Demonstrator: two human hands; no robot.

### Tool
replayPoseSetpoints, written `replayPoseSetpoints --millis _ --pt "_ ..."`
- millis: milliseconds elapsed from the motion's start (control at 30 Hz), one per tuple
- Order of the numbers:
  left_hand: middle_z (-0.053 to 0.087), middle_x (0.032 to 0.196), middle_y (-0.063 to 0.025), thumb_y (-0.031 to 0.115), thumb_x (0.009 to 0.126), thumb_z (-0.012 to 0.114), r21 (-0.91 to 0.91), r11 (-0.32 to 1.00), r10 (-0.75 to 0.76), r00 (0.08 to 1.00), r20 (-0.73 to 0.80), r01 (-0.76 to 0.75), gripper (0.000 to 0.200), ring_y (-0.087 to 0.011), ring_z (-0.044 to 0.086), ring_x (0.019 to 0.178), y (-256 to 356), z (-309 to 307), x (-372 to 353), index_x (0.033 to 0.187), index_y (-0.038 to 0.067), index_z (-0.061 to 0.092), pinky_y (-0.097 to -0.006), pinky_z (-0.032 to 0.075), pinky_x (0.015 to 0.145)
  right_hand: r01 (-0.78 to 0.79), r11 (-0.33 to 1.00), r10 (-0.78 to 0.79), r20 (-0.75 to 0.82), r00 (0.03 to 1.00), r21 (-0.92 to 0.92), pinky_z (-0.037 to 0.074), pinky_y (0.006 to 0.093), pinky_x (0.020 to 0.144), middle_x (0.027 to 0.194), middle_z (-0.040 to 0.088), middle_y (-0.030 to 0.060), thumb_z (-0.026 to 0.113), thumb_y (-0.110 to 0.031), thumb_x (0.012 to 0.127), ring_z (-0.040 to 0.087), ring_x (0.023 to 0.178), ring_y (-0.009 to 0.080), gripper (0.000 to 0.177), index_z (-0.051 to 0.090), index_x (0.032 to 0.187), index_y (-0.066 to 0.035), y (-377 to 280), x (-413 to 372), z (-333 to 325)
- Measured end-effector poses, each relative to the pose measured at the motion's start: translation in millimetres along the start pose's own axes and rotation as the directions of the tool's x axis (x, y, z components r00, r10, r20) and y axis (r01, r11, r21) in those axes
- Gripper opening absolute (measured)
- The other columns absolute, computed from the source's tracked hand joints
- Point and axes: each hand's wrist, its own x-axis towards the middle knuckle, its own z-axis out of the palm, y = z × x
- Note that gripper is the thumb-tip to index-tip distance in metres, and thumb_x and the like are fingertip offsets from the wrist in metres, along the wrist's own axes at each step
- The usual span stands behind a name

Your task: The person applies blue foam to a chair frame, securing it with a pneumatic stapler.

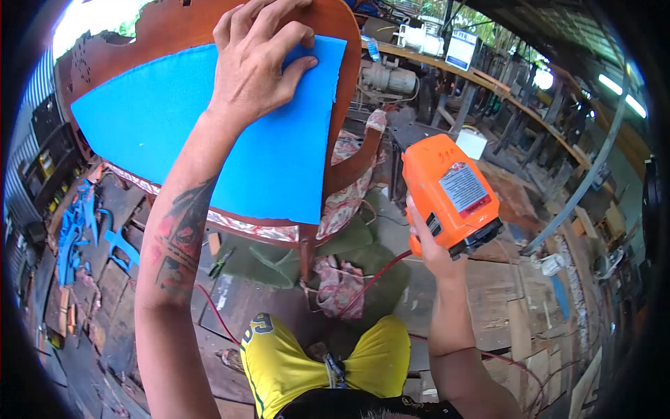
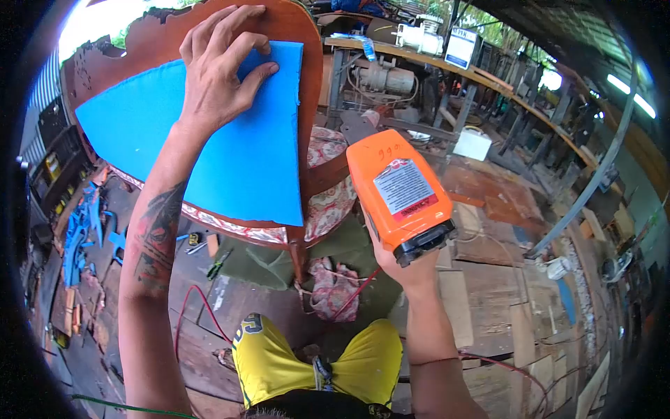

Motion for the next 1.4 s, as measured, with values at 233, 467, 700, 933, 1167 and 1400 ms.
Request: replayPoseSetpoints --millis 233,467,700,933,1167,1400 --pt "0.040 0.155 -0.0196 0.032 0.065 0.085 0.036 0.999 0.007 0.990 0.142 -0.013 0.080 -0.0433 0.027 0.149 -12 -4 29 0.138 0.020 0.054 -0.0617 0.017 0.120 -0.393 0.203 0.515 0.243 0.822 0.897 0.050 0.0314 0.060 0.072 0.054 0.0037 0.055 -0.003 0.100 0.056 0.061 0.0135 0.028 0.057 0.128 0.002 -44 -14 37" --pt "0.042 0.151 -0.0177 0.041 0.063 0.086 0.050 0.997 0.055 0.980 0.190 -0.066 0.085 -0.0412 0.033 0.142 -14 -12 38 0.138 0.019 0.054 -0.0595 0.022 0.115 -0.307 -0.071 0.521 0.298 0.800 0.949 0.051 0.0314 0.059 0.071 0.053 0.0033 0.053 -0.006 0.100 0.055 0.059 0.0132 0.040 0.049 0.138 0.006 -72 -4 66" --pt "0.045 0.144 -0.0159 0.038 0.058 0.086 0.041 0.998 0.032 0.982 0.187 -0.040 0.087 -0.0389 0.036 0.138 -11 -10 43 0.135 0.016 0.054 -0.0570 0.026 0.110 -0.163 -0.128 0.603 0.207 0.770 0.978 0.046 0.0290 0.054 0.065 0.057 0.0026 0.071 -0.008 0.095 0.057 0.055 0.0128 0.015 0.059 0.088 -0.003 -96 32 102" --pt "0.045 0.144 -0.0154 0.037 0.059 0.087 0.008 0.997 0.081 0.989 0.122 -0.082 0.089 -0.0391 0.038 0.137 -13 -13 41 0.137 0.015 0.052 -0.0560 0.025 0.111 -0.054 -0.065 0.645 0.083 0.760 0.996 0.044 0.0265 0.047 0.062 0.057 -0.0001 0.071 -0.011 0.096 0.055 0.048 0.0094 0.013 0.060 0.093 -0.004 -112 76 120" --pt "0.058 0.139 -0.0019 0.040 0.074 0.087 -0.115 0.991 -0.089 0.973 -0.213 0.065 0.046 -0.0251 0.043 0.138 17 -2 17 0.115 0.025 0.072 -0.0472 0.024 0.111 -0.241 0.869 0.328 -0.137 0.935 0.432 0.057 0.0314 0.069 0.089 0.076 0.0062 0.079 -0.012 0.087 0.073 0.075 0.0203 0.016 0.073 0.097 -0.001 -69 65 35" --pt "0.061 0.122 0.0010 0.030 0.079 0.083 -0.107 0.887 -0.442 0.760 -0.476 0.449 0.032 -0.0233 0.049 0.123 45 64 -36 0.107 0.023 0.070 -0.0441 0.027 0.104 0.090 0.978 -0.137 -0.255 0.957 -0.188 0.053 0.0307 0.072 0.087 0.071 0.0032 0.077 -0.009 0.087 0.068 0.077 0.0149 0.022 0.076 0.108 -0.004 -3 117 -23"
